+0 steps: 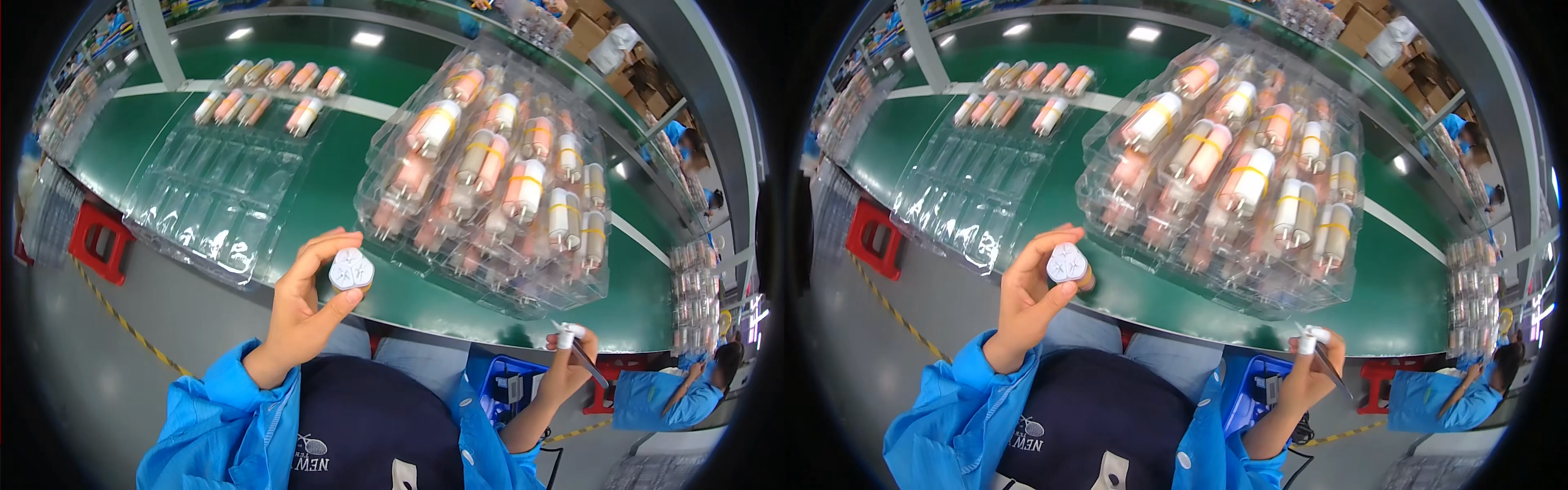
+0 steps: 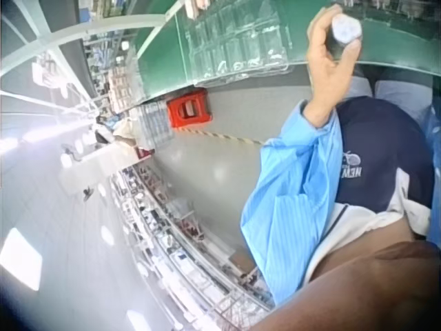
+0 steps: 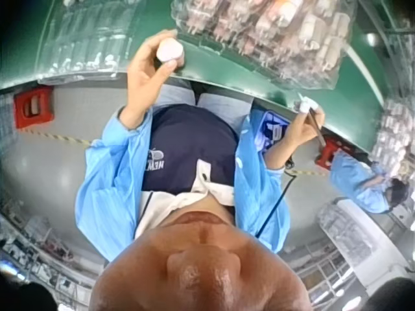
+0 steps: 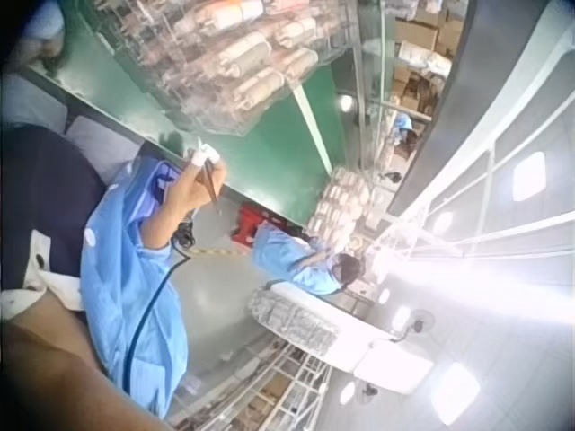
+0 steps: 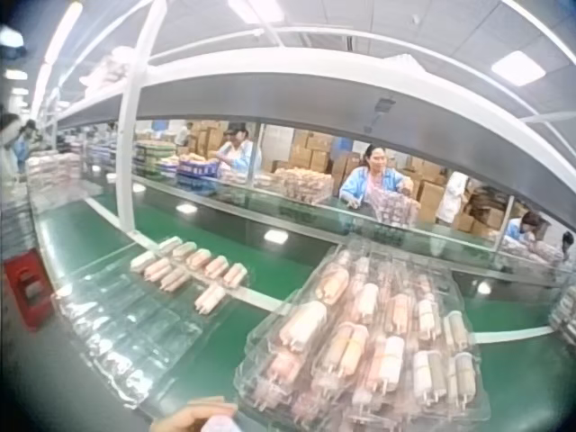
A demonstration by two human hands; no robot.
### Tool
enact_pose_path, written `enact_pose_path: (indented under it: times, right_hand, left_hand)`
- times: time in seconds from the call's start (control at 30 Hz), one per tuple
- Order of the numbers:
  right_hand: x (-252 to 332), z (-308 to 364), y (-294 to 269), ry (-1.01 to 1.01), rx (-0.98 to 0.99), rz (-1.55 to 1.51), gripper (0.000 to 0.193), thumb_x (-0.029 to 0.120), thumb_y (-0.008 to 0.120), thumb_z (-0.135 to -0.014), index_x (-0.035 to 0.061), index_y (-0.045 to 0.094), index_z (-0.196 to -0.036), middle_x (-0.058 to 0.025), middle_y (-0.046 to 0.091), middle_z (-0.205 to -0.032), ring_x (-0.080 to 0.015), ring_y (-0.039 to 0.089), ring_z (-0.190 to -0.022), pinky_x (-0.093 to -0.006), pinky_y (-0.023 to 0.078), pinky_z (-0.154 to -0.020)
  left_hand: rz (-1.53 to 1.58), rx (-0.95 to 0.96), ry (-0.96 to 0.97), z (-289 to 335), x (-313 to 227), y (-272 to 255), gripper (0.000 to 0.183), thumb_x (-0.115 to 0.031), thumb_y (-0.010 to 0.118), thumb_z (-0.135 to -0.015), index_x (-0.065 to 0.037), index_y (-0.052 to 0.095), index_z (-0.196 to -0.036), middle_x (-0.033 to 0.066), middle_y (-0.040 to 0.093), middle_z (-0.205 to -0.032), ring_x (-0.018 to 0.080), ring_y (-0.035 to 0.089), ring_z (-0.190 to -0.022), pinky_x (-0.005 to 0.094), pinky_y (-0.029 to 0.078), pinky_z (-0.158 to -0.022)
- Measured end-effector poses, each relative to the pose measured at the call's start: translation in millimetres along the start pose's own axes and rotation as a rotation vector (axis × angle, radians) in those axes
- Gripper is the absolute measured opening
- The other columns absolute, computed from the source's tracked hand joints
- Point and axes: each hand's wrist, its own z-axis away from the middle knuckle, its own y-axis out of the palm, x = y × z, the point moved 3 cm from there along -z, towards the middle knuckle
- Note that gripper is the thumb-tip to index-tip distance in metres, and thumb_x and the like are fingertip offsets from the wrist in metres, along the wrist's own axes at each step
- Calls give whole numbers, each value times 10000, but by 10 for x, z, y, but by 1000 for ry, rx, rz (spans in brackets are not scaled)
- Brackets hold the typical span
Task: The person uses tweezers to insert small white components into the top of cylindrical items with pink and yellow bands. They repeatedly pick up a cylinder from a clear plastic tray, perform the insertion, and place the item back into the tray. The process is repeated for multiple units on a green factory table.
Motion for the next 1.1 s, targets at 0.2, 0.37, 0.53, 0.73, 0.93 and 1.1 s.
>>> enact_pose_path:
  times: [0.2, 0.37, 0.53, 0.73, 0.93, 1.1]
  right_hand:
    - [209, 384, 465, 180, 52, -275, 294, -10, 654, -833, 2, 464, -1055, -140, 620, -868, -188, 657, -735, -253, 550, -660]
    - [185, 480, 839, 280, 326, -357, 304, -58, 694, -786, 8, 497, -1008, -139, 649, -939, -176, 656, -866, -294, 539, -775]
    - [194, 390, 829, 292, 386, -242, 212, -35, 725, -768, -2, 575, -914, -106, 669, -898, -150, 658, -819, -268, 528, -758]
    - [184, 418, 776, 216, 438, -129, 181, -34, 744, -742, -17, 640, -889, -97, 671, -863, -138, 653, -776, -254, 528, -706]
    - [210, 388, 828, 54, 451, -107, 177, -45, 738, -739, -27, 652, -894, -105, 673, -856, -138, 651, -758, -241, 525, -690]
    - [636, 376, 951, 220, 441, -534, 208, -63, 715, -739, -64, 651, -938, -178, 657, -894, -224, 680, -782, -301, 567, -716]
  left_hand:
    - [232, 77, -85, 150, 33, 164, 450, -51, 609, -871, 33, 455, -1286, 131, 560, -1177, 148, 571, -913, 283, 480, -761]
    - [101, 55, 3, 127, 100, 215, 412, -92, 600, -888, 26, 485, -1265, 141, 380, -1346, 147, 542, -1008, 252, 485, -750]
    - [20, 121, 17, 103, 113, 167, 411, -73, 610, -872, 27, 501, -1255, 133, 378, -1336, 180, 540, -1073, 294, 457, -874]
    - [69, 256, -44, 136, 40, 214, 474, -58, 630, -853, 31, 483, -1294, 124, 494, -1200, 204, 532, -1117, 324, 414, -960]
    - [85, 264, 22, 176, 47, 249, 522, -43, 639, -838, 27, 470, -1326, 107, 484, -1164, 187, 523, -1066, 297, 418, -926]
    - [16, 305, 20, 221, 9, 271, 532, -46, 653, -825, 28, 478, -1322, 104, 465, -1167, 175, 509, -1035, 281, 423, -883]
